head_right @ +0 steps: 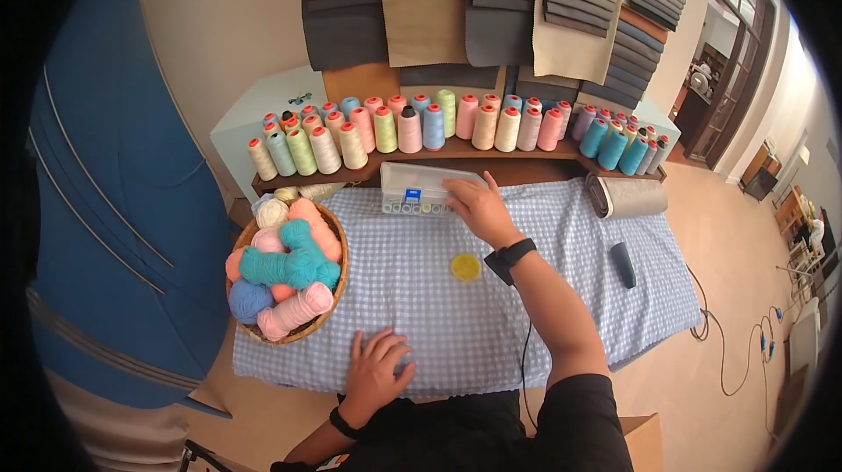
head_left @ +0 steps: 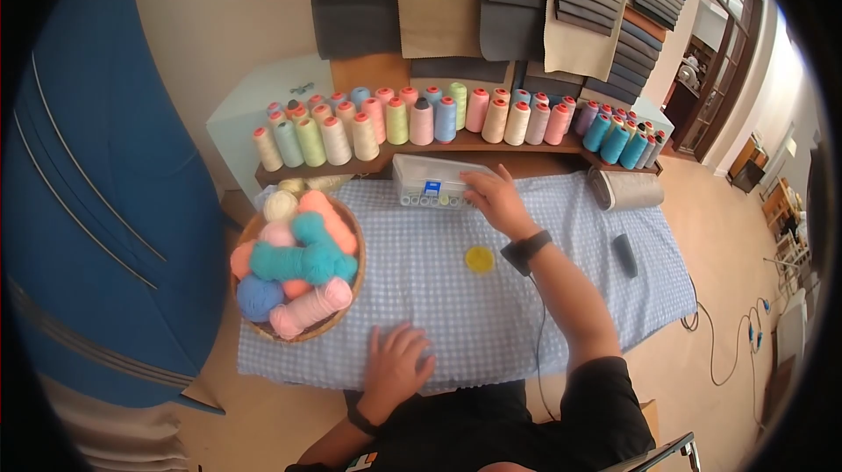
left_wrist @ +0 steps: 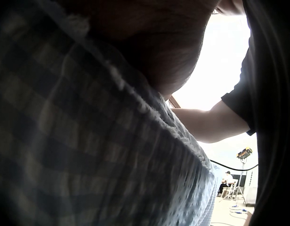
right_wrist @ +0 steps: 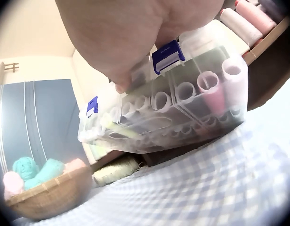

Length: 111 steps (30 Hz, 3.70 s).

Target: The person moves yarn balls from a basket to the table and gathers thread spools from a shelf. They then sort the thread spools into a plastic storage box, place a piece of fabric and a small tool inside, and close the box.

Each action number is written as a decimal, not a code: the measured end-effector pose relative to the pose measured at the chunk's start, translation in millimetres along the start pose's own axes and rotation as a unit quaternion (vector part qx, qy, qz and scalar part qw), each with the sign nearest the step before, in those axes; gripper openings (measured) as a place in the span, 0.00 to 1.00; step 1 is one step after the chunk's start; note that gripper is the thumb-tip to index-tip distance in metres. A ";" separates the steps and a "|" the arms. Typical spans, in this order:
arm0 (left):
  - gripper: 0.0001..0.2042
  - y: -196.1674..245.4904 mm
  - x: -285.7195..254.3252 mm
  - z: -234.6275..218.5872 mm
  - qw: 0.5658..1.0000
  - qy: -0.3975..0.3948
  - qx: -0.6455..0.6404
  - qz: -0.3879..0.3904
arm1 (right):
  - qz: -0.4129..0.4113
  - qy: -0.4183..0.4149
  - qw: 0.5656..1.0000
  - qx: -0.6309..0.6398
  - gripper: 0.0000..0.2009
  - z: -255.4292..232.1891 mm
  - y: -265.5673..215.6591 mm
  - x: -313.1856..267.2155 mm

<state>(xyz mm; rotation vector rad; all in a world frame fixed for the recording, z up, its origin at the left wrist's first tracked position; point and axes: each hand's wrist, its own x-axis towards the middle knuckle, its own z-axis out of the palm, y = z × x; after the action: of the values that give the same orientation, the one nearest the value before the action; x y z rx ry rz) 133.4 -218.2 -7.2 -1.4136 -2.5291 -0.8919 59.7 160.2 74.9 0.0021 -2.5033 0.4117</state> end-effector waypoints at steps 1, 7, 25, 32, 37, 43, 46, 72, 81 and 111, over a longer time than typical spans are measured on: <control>0.14 0.4 -0.5 -0.2 1.000 -0.001 0.001 -0.001 | 0.001 -0.006 1.000 0.003 0.17 -4.1 -4.9 -3.8; 0.14 1.2 -1.0 -0.3 1.000 0.000 0.003 0.002 | -0.075 -0.020 0.996 -0.036 0.16 -7.9 -30.1 -34.7; 0.15 1.3 0.4 -0.1 1.000 0.001 0.022 0.010 | -0.097 -0.066 0.992 -0.052 0.15 1.7 -56.9 -79.6; 0.15 2.3 1.2 -1.7 1.000 -0.007 0.020 0.004 | -0.067 -0.058 0.991 -0.098 0.17 32.4 -34.2 -51.2; 0.15 -0.6 0.1 -1.7 1.000 -0.010 0.011 0.003 | -0.041 -0.052 0.986 -0.155 0.16 55.0 -14.8 -19.9; 0.15 -1.7 -0.1 -3.5 1.000 -0.022 0.000 0.000 | 0.001 -0.070 0.985 -0.157 0.16 74.1 -8.9 8.5; 0.15 -1.2 0.3 -4.1 1.000 -0.023 0.000 0.004 | 0.011 -0.078 0.983 -0.165 0.18 79.5 -8.1 14.8; 0.15 1.1 0.9 -7.1 1.000 -0.018 0.005 0.009 | 0.030 -0.098 0.985 -0.139 0.24 91.7 1.0 27.6; 0.15 0.8 0.6 -9.0 1.000 -0.025 0.000 0.005 | 0.025 -0.124 0.985 -0.115 0.29 88.1 10.4 25.0; 0.13 3.0 -1.7 2.1 1.000 -0.027 0.009 -0.010 | 0.111 -0.060 0.988 -0.085 0.32 22.0 59.8 -23.8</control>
<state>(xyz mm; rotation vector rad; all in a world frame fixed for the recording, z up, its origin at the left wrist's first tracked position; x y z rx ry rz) 137.1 -217.1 -8.2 -1.4279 -2.5895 -0.8415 61.4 208.6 27.1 -0.3311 -2.6596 0.2922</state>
